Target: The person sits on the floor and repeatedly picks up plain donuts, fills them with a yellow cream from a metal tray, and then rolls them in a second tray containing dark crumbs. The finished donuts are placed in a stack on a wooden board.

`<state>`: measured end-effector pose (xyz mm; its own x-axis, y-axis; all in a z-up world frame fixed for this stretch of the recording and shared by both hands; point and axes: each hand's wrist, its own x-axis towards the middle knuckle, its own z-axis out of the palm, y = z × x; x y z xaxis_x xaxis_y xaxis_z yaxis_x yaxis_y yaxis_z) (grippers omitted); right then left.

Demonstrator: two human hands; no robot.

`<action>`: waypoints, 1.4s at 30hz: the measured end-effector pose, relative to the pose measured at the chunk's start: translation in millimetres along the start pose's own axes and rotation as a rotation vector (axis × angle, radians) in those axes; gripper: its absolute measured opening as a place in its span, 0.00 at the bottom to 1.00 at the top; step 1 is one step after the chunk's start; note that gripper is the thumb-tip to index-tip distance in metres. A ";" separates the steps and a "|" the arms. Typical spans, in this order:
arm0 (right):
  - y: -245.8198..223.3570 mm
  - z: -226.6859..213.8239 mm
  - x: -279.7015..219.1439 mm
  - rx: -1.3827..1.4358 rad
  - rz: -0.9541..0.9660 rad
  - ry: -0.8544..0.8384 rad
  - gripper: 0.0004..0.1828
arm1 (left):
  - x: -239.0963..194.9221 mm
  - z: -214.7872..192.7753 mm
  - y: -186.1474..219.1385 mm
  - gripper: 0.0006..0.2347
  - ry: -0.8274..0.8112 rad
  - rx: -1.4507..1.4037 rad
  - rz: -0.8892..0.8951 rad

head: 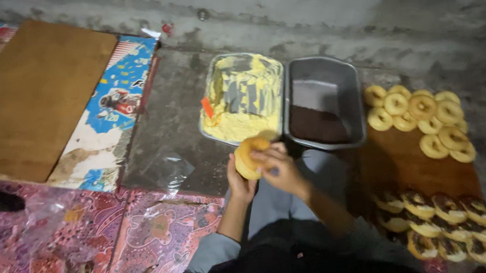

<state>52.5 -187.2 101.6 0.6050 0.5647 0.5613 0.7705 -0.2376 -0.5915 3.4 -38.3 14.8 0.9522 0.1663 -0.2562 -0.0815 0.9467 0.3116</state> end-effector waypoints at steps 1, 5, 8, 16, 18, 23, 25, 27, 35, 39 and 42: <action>-1.3 -6.3 -5.2 -0.001 -0.073 -0.100 0.25 | 1.3 3.9 -3.2 0.24 -0.045 -0.003 0.030; 5.8 -38.7 -13.4 0.014 0.230 0.123 0.23 | -1.4 17.0 -12.5 0.23 0.017 0.031 0.021; 9.3 -45.2 -18.8 0.145 0.463 0.310 0.27 | 2.6 31.1 -22.9 0.22 0.023 0.078 -0.056; 107.7 -62.2 -56.9 -0.031 0.129 -0.195 0.34 | 20.4 15.0 -33.4 0.25 0.005 0.135 0.045; 170.3 -75.0 -54.1 0.364 0.405 -0.008 0.29 | 16.0 -3.5 -35.8 0.26 0.010 0.163 0.051; 296.2 -74.1 -26.8 0.441 0.762 0.803 0.26 | 3.9 -35.7 -47.0 0.27 -0.082 0.229 -0.077; 308.5 -61.5 -23.4 0.561 0.904 0.602 0.26 | 5.1 -40.7 -53.2 0.27 -0.079 0.250 -0.057; 309.3 -49.3 -23.2 0.568 0.928 0.399 0.25 | 11.0 -43.0 -56.3 0.27 -0.050 0.248 -0.078; 267.6 -55.4 -14.3 -0.577 0.679 -0.036 0.14 | 23.7 -50.0 -60.3 0.26 -0.014 0.232 -0.127; 265.3 -101.8 -50.8 0.765 0.884 0.369 0.15 | 23.6 -57.1 -59.8 0.26 0.029 0.217 -0.107; 245.9 -134.3 -104.1 1.407 0.759 0.536 0.19 | 25.1 -66.4 -58.6 0.26 0.003 0.227 -0.089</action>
<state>205.9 -410.6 -24.5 0.9518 0.2787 -0.1278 -0.2919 0.6962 -0.6558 12.6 -71.3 -70.7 0.9519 0.0860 -0.2941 0.0713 0.8713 0.4855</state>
